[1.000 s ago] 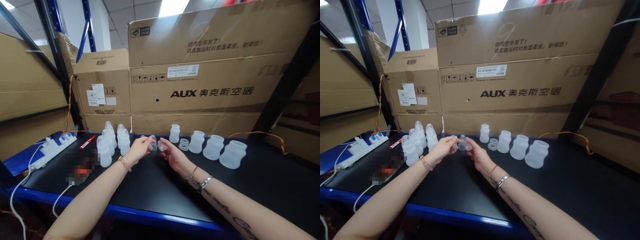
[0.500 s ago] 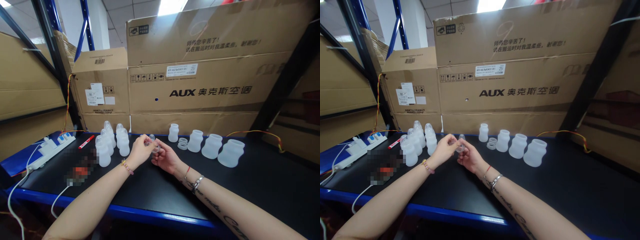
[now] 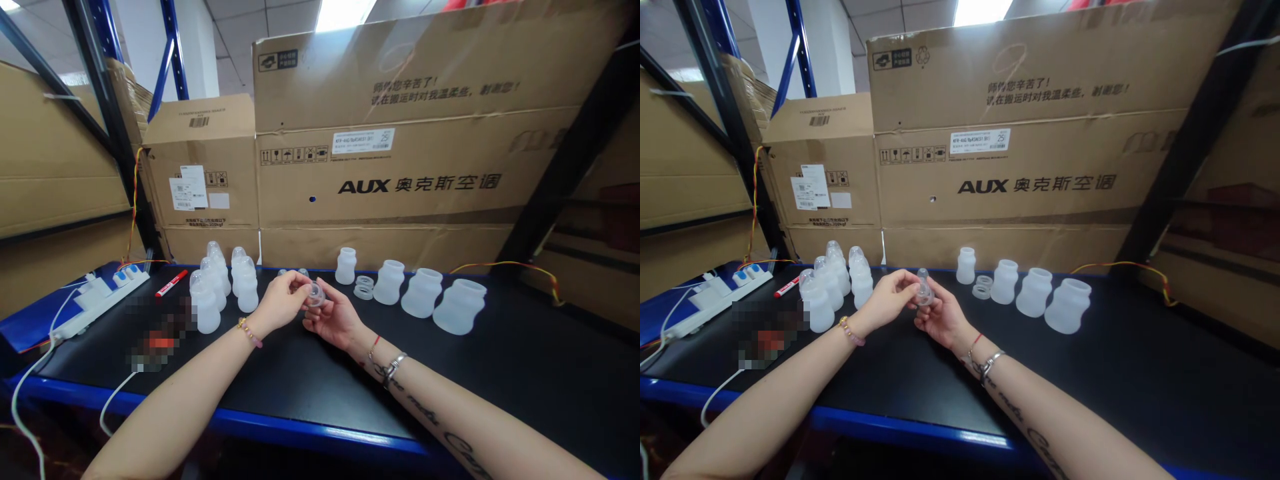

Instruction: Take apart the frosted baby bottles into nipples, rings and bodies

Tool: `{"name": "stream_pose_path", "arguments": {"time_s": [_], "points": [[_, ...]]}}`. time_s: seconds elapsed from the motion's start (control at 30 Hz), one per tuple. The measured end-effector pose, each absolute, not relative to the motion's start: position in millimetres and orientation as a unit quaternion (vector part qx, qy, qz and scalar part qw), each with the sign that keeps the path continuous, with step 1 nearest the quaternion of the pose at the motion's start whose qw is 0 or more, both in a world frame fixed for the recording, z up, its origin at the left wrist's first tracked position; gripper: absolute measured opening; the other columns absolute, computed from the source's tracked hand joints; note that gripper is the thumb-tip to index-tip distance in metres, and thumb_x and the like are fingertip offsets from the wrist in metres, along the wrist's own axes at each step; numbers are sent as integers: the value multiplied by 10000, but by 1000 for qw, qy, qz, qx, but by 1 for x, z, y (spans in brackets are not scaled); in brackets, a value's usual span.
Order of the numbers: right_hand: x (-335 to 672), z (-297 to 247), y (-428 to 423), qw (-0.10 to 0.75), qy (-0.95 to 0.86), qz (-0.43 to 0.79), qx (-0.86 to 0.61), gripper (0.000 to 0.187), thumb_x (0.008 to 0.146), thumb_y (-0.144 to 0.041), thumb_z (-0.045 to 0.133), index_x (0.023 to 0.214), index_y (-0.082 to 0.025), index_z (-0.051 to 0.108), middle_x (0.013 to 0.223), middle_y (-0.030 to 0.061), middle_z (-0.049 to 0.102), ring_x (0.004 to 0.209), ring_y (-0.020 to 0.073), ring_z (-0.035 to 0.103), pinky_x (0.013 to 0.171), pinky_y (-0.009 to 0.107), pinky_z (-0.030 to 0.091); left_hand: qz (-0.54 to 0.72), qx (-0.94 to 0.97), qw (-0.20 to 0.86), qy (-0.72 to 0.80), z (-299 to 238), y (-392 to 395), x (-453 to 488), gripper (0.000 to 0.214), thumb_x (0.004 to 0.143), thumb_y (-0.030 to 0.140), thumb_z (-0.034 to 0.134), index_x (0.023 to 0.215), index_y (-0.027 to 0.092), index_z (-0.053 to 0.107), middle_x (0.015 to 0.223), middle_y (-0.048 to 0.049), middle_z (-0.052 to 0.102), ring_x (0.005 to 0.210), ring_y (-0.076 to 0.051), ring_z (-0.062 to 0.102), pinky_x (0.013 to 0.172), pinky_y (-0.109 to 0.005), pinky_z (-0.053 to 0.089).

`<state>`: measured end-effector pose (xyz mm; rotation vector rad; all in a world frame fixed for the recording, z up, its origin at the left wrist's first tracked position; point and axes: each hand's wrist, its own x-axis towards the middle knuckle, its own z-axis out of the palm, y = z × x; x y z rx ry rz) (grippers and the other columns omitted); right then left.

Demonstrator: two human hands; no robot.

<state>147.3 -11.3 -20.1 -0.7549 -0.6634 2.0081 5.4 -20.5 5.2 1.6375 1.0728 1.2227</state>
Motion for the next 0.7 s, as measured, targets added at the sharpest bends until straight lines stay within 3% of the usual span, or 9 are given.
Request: {"name": "stream_pose_path", "arguments": {"time_s": [0.27,0.47,0.6,0.7], "points": [[146,-23,-10,423,-265,810,-309,461,864,-512,589,553,-175,543,434,-39,390,439,91,362,511,245,378,450,708,231,493,5,-24,5,42,799,139,629,826,155,656,936,-62,652,871,-166,617,838,-312,490],[145,-22,-10,415,-276,809,-310,469,855,-530,562,535,-189,516,433,-38,379,430,95,349,478,238,360,418,710,307,476,4,-25,7,62,841,175,576,791,176,539,779,-13,652,719,-144,639,699,-267,485],[141,-19,-12,403,-279,798,-352,466,875,-507,552,542,-181,535,432,-35,398,418,88,368,464,225,379,405,715,281,495,2,-22,4,91,826,185,583,766,188,514,717,11,617,672,-133,602,636,-245,449],[138,-17,-14,418,-292,766,-392,493,900,-516,531,557,-164,572,428,-24,427,403,80,377,445,212,396,425,702,257,511,-4,-13,-1,92,806,178,610,853,186,530,723,21,599,636,-118,566,610,-235,434]]}}
